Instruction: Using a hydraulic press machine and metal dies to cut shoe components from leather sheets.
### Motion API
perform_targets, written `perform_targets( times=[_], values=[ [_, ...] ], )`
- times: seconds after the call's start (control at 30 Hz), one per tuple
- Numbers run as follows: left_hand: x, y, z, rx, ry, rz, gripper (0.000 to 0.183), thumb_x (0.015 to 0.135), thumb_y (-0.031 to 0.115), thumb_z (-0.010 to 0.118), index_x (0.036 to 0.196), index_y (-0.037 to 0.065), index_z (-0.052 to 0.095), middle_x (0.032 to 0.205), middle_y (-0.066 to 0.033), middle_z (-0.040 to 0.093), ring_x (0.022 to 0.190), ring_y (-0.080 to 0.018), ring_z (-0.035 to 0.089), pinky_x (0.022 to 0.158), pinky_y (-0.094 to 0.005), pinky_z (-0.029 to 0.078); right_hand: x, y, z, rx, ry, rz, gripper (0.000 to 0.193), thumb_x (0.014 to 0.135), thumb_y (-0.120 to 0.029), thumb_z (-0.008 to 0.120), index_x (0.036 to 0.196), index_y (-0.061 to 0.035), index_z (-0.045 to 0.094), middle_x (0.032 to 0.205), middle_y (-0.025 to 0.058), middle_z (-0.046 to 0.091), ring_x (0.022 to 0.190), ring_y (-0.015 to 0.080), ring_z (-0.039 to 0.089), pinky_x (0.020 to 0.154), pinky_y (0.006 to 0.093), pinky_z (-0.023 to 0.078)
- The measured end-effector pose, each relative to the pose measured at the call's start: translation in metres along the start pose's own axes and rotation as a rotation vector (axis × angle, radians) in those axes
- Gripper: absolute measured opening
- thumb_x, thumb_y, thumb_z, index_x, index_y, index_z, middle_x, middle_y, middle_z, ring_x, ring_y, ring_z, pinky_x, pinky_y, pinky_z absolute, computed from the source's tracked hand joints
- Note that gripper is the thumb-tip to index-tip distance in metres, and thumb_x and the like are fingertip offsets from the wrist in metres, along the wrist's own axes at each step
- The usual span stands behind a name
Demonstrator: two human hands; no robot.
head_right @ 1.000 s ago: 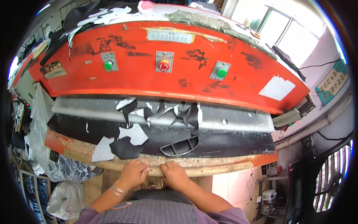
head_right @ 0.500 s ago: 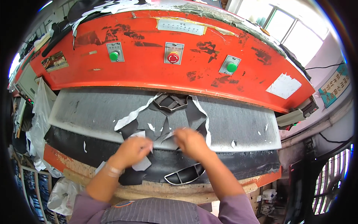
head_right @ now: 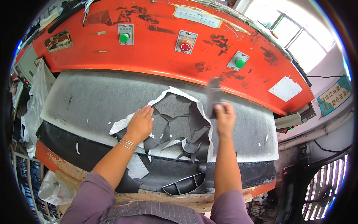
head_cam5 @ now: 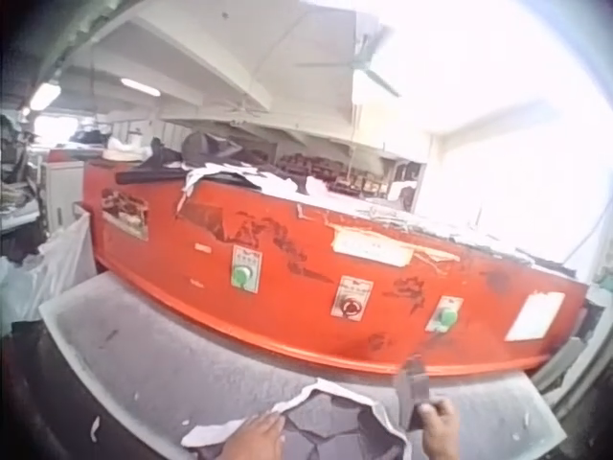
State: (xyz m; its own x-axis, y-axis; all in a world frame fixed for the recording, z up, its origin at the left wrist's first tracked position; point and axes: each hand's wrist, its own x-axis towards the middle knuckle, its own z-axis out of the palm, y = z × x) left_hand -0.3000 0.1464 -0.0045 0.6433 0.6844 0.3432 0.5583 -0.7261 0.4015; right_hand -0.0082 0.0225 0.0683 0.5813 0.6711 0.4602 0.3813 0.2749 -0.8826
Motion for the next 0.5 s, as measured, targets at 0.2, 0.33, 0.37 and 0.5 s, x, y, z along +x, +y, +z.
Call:
perform_targets(
  times=[0.2, 0.33, 0.37, 0.5],
  values=[
    [-0.005, 0.025, -0.013, 0.087, -0.163, -0.08, 0.048, 0.088, 0.024, 0.056, 0.129, -0.001, 0.049, 0.137, -0.0197, 0.046, 0.131, -0.0327, 0.039, 0.11, -0.0446, 0.028, -0.057, -0.068, -0.142, 0.046, 0.249, -0.012, 0.011, 0.096, -0.015, 0.054, 0.092, -0.0046, 0.052, 0.088, -0.002, 0.054, 0.078, 0.0058, 0.048, 0.072, 0.0203, 0.04],
    [-0.01, 0.151, -0.019, -0.621, -0.145, 0.098, 0.068, 0.083, 0.035, 0.066, 0.134, -0.004, 0.043, 0.137, -0.0251, 0.043, 0.13, -0.0394, 0.039, 0.108, -0.0413, 0.031, -0.126, -0.089, -0.168, -0.133, 0.226, 0.047, 0.02, 0.096, -0.017, 0.053, 0.111, -0.0039, 0.05, 0.104, 0.0008, 0.052, 0.094, 0.0078, 0.046, 0.085, 0.0244, 0.039],
    [-0.021, 0.18, -0.008, -0.749, -0.182, 0.14, 0.078, 0.084, 0.037, 0.067, 0.139, -0.006, 0.032, 0.141, -0.0268, 0.036, 0.134, -0.0364, 0.034, 0.111, -0.04, 0.027, -0.138, -0.106, -0.149, 0.017, 0.16, 0.132, 0.026, 0.096, -0.021, 0.055, 0.113, -0.0028, 0.048, 0.113, 0.0038, 0.05, 0.1, 0.0095, 0.045, 0.09, 0.0264, 0.037],
    [-0.052, 0.27, 0.003, -1.543, -0.532, -0.3, 0.089, 0.091, 0.039, 0.06, 0.147, -0.003, 0.004, 0.146, -0.0263, 0.025, 0.136, -0.0306, 0.028, 0.111, -0.0388, 0.025, -0.184, -0.123, -0.125, 0.114, -0.038, 0.085, 0.025, 0.098, -0.025, 0.05, 0.107, -0.0018, 0.046, 0.126, 0.0115, 0.046, 0.11, 0.0158, 0.044, 0.099, 0.0324, 0.032]
  ],
)
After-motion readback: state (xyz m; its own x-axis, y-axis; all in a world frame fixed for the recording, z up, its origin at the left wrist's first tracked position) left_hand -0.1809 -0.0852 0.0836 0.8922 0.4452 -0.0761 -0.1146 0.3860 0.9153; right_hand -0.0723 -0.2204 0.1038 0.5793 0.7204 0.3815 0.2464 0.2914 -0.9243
